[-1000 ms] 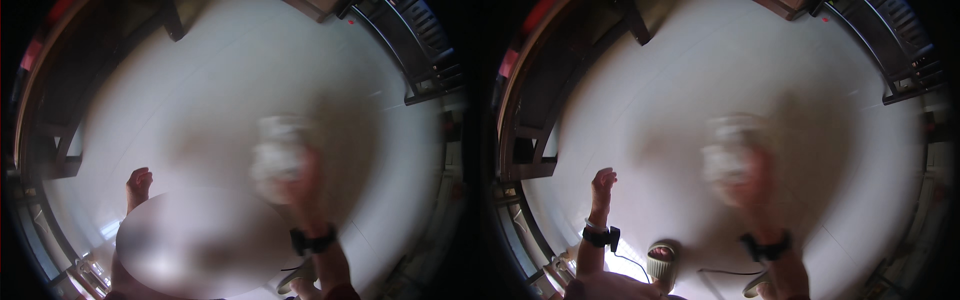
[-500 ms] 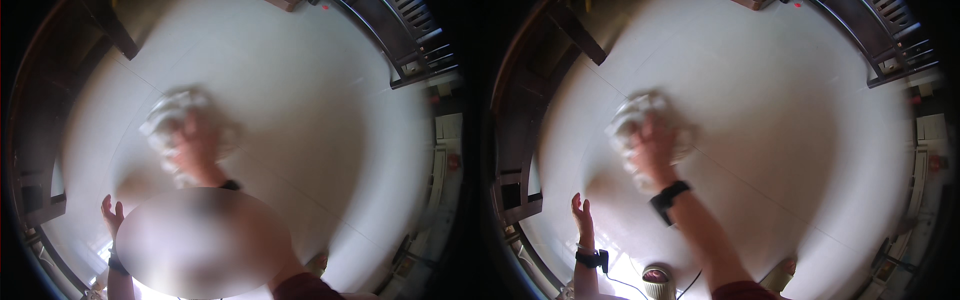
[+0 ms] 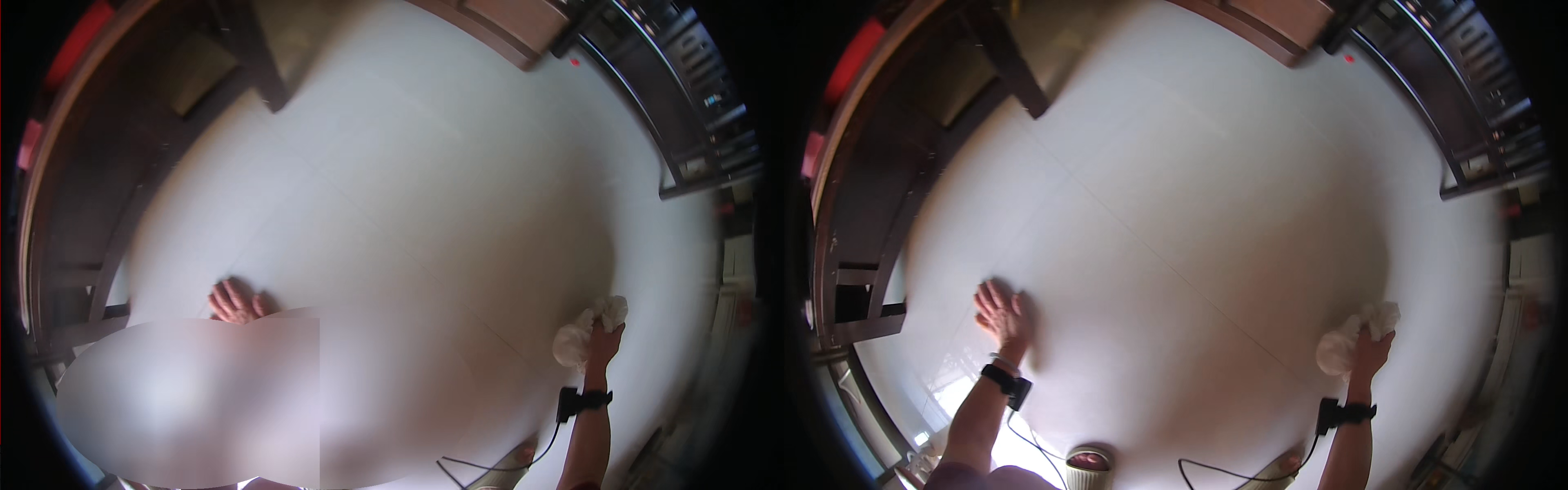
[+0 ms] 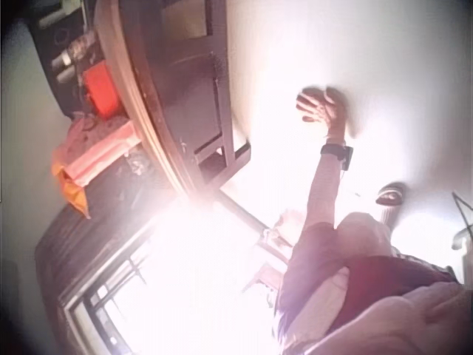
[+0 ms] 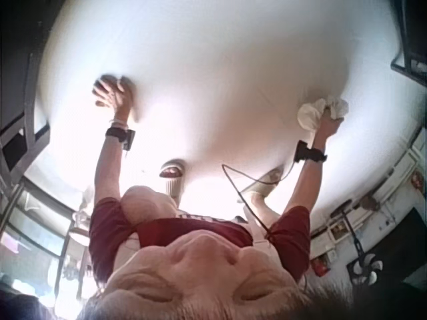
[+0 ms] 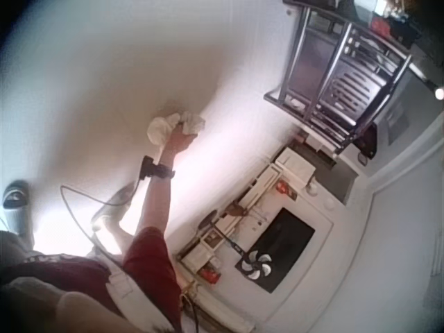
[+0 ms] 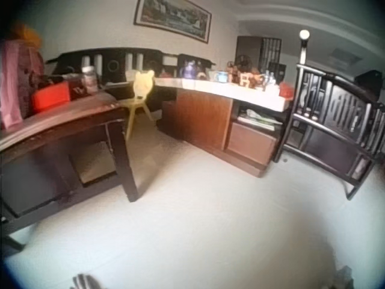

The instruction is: The person is cleaning the floor using a cloth and moving furniture.

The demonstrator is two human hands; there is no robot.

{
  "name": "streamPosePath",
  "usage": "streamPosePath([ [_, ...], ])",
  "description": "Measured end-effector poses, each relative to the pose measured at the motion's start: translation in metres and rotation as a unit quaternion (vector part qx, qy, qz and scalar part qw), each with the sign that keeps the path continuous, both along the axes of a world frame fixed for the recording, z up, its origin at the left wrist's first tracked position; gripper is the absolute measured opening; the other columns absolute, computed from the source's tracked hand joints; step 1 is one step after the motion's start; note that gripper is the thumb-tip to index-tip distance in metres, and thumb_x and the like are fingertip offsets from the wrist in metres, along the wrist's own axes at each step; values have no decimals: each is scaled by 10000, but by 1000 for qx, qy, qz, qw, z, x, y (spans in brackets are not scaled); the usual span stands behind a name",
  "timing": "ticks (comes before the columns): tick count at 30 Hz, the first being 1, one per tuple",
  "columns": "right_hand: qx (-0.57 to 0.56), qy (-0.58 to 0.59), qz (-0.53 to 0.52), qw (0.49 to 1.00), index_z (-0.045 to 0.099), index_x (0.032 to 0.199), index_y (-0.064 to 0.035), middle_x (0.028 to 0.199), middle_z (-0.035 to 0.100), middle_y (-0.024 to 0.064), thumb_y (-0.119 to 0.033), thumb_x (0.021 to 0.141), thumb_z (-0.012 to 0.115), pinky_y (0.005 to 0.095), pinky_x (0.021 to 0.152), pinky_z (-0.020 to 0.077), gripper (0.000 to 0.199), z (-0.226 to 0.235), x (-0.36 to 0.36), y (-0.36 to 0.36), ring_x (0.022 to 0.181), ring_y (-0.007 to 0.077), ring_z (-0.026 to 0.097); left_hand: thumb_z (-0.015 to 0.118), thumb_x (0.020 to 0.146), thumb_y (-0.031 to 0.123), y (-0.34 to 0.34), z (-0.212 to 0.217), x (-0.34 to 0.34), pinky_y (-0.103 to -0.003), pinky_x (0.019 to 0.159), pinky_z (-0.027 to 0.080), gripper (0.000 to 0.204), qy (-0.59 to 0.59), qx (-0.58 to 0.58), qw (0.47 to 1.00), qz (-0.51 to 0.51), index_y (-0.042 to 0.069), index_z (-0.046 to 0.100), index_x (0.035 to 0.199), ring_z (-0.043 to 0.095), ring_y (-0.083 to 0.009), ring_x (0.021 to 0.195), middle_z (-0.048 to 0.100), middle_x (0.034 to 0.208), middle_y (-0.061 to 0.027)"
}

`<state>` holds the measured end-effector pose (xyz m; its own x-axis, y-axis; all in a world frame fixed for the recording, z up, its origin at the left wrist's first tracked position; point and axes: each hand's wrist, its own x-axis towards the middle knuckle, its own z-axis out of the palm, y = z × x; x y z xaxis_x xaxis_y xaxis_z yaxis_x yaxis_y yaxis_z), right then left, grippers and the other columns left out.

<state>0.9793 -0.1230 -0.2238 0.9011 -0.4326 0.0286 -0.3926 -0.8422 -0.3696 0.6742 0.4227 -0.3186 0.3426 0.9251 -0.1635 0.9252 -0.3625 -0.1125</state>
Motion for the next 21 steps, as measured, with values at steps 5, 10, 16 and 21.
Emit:
streamPosePath([
  [5, 40, -132, 373, 917, 475, 1192, -17, 1074, 518, 193, -297, 681, 741, 454, 878, 434, 641, 32, -60, 240, 1015, 383, 523, 413, 867, 422, 8, 34, -12, -602, 1061, 3, 768, -49, -57, 997, 16, -2, 126, 1439, -9, -395, 1391, 53, 1506, -222],
  [10, 192, -163, 606, 755, 485, 1260, -70, 1190, 501, 244, -153, 566, 806, 475, 868, 440, 769, 66, -128, 447, 1059, 403, 516, 437, 853, 421, 1, 33, -5, -632, 1044, -14, 770, -118, -93, 989, 6, -2, 152, 1430, -23, -409, 1386, 79, 1501, -222],
  [16, 137, -56, 719, 680, 530, 1177, -77, 1244, 436, 197, -194, 551, 816, 477, 845, 438, 698, 81, -188, 555, 1091, 365, 483, 579, 743, 478, 6, 17, -18, -631, 1033, 1, 864, -150, -121, 981, -22, 106, 202, 1425, 23, -401, 1365, 136, 1463, -175],
  [21, 31, -44, 764, 643, 485, 1251, -183, 1270, 386, 172, -280, 580, 767, 463, 784, 428, 734, 7, -193, 580, 1093, 335, 455, 585, 717, 550, 11, 39, -9, -602, 1038, -24, 921, -140, -116, 983, 0, 114, 184, 1423, 11, -412, 1359, 149, 1460, -181],
])
